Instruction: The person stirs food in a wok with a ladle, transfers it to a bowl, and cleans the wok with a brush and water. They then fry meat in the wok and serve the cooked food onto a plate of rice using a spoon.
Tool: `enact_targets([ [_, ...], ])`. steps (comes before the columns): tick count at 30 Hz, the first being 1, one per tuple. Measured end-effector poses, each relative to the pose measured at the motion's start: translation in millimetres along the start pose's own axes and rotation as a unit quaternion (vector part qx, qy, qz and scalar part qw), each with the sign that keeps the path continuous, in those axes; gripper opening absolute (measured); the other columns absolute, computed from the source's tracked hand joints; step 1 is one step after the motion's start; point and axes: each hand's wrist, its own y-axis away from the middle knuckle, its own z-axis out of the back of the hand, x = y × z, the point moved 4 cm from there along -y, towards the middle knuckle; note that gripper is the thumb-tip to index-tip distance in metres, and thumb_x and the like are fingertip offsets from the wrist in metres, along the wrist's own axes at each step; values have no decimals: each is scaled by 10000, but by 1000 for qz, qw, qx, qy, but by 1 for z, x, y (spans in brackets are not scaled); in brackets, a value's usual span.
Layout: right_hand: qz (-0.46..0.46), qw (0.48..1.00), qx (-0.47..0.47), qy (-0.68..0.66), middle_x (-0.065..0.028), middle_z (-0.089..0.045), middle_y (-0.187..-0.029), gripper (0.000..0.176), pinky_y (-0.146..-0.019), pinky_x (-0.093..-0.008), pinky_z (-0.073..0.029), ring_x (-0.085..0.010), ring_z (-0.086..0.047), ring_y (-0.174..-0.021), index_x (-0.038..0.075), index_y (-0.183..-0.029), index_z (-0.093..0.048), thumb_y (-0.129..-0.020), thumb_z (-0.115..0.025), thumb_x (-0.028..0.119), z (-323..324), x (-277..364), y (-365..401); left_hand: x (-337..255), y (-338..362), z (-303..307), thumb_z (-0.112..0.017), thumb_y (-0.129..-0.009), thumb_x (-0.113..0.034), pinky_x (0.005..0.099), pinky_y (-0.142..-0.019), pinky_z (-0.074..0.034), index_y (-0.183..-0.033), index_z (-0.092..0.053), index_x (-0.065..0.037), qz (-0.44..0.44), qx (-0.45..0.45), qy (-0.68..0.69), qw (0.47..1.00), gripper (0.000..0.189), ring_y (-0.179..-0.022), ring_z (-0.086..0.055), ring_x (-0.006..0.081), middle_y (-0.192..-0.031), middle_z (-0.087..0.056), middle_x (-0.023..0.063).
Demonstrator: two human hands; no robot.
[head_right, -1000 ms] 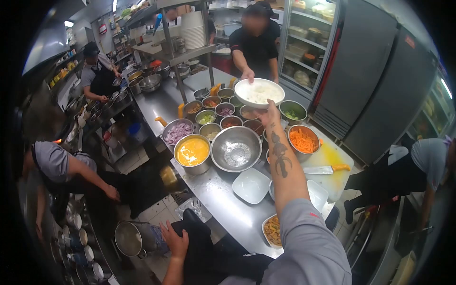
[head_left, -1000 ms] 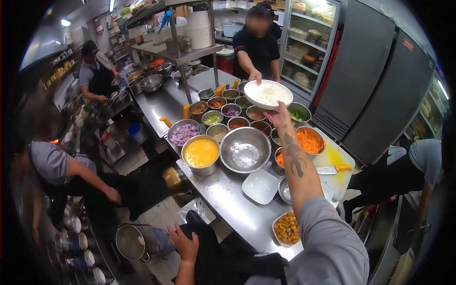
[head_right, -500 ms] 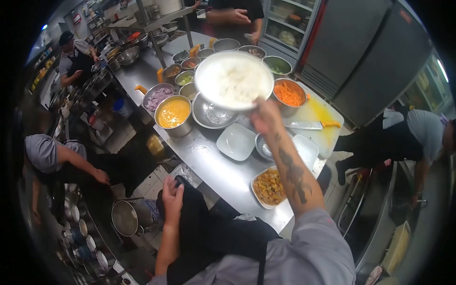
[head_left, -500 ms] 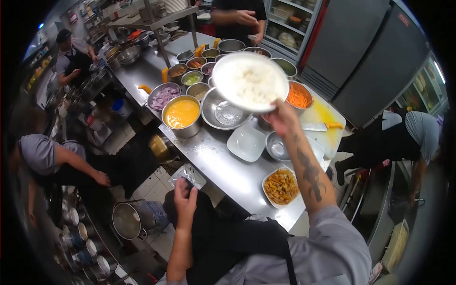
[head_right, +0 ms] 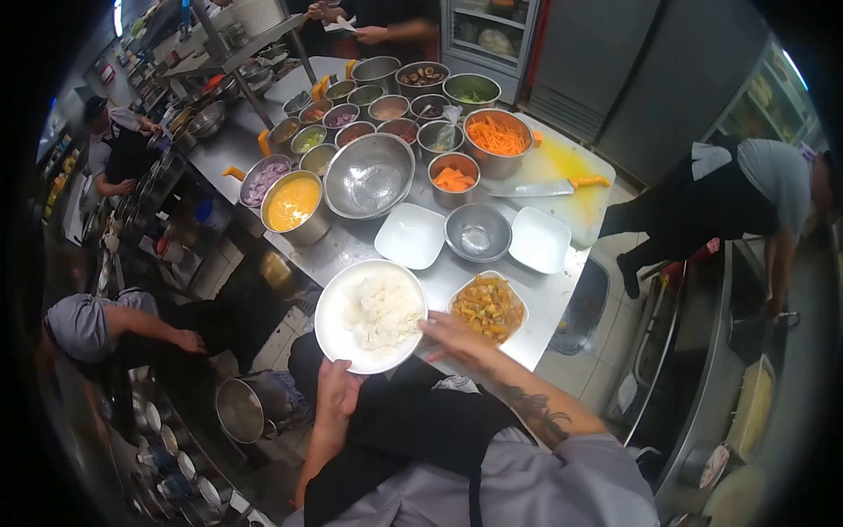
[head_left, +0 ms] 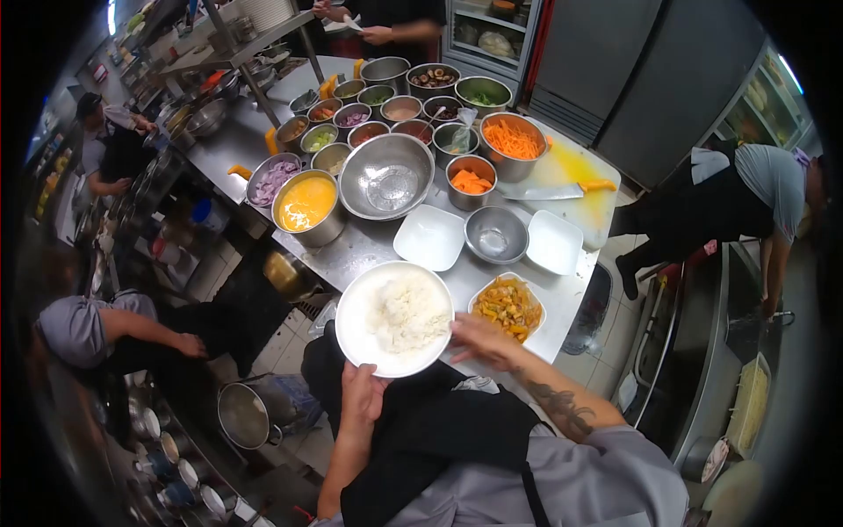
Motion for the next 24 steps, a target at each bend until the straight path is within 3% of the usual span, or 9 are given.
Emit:
enact_targets([
  [1, 25, 990, -96, 103, -98, -604, -1094, 562, -709, -304, -534, -162, -581, -978, -10, -1299, -442, -891, -613, 337, 23, 0, 3, 5, 0, 7, -382, -779, 56, 439, -852, -536, -1341, -310, -35, 3, -12, 0, 1000, 574, -1115, -555, 315, -1283, -474, 169],
  [3, 141, 936, -151, 286, -145, -620, -1045, 513, -710, -314, -517, -211, -602, -971, -28, -1255, -481, -879, -618, 293, 50, 23, 13, 13, -5, 16, -384, -777, 61, 433, -844, -540, -1342, -306, -35, -3, -17, -28, 999, 578, -1113, -556, 311, -1280, -474, 169],
  [6, 275, 701, -229, 617, -182, -605, -979, 333, -718, -355, -495, -284, -607, -895, -32, -1111, -566, -842, -601, 162, 40, 68, 19, 22, -11, 30, -398, -763, 54, 479, -864, -524, -1358, -281, -39, 3, -28, -57, 998, 613, -1133, -538, 332, -1291, -459, 179],
  [9, 320, 609, -204, 697, -189, -569, -894, 222, -744, -389, -479, -335, -572, -841, -26, -970, -591, -767, -575, 63, 32, 84, -18, 32, -13, 34, -400, -756, 54, 501, -888, -511, -1369, -264, -41, 9, -33, -65, 997, 635, -1155, -520, 344, -1302, -446, 184],
  [11, 365, 556, -174, 726, -145, -549, -845, 129, -726, -391, -474, -304, -556, -825, -3, -846, -602, -732, -569, 48, 21, 90, -49, 35, -17, 34, -400, -758, 54, 497, -897, -507, -1371, -260, -42, 5, -27, -55, 998, 636, -1165, -512, 344, -1308, -440, 184],
  [13, 336, 471, -134, 804, -117, -565, -864, 102, -711, -371, -470, -282, -556, -875, 34, -781, -641, -722, -583, 93, 19, 85, -82, 40, -23, 31, -406, -763, 52, 493, -905, -503, -1373, -258, -43, 7, -10, -32, 999, 634, -1174, -505, 343, -1312, -436, 184],
  [16, 290, 426, -86, 853, -104, -589, -889, 99, -712, -376, -439, -256, -543, -878, 52, -719, -651, -721, -570, 109, 19, 77, -121, 42, -27, 26, -429, -779, 38, 489, -917, -497, -1378, -250, -46, -1, 16, -35, 999, 631, -1180, -501, 342, -1317, -432, 180],
  [21, 254, 366, -23, 895, -79, -606, -820, 113, -730, -354, -417, -237, -547, -877, 74, -692, -665, -718, -574, 134, 22, 64, -141, 43, -29, 30, -443, -804, 31, 431, -813, -535, -1359, -280, -81, 65, -34, -112, 991, 589, -1062, -577, 299, -1256, -490, 160],
  [24, 288, 407, -46, 866, -92, -605, -795, 108, -706, -371, -427, -255, -562, -824, 67, -673, -650, -710, -565, 122, 24, 73, -133, 47, -28, 33, -462, -814, 19, 410, -770, -530, -1339, -297, -97, 92, -55, -153, 982, 563, -1002, -595, 277, -1213, -518, 148],
])
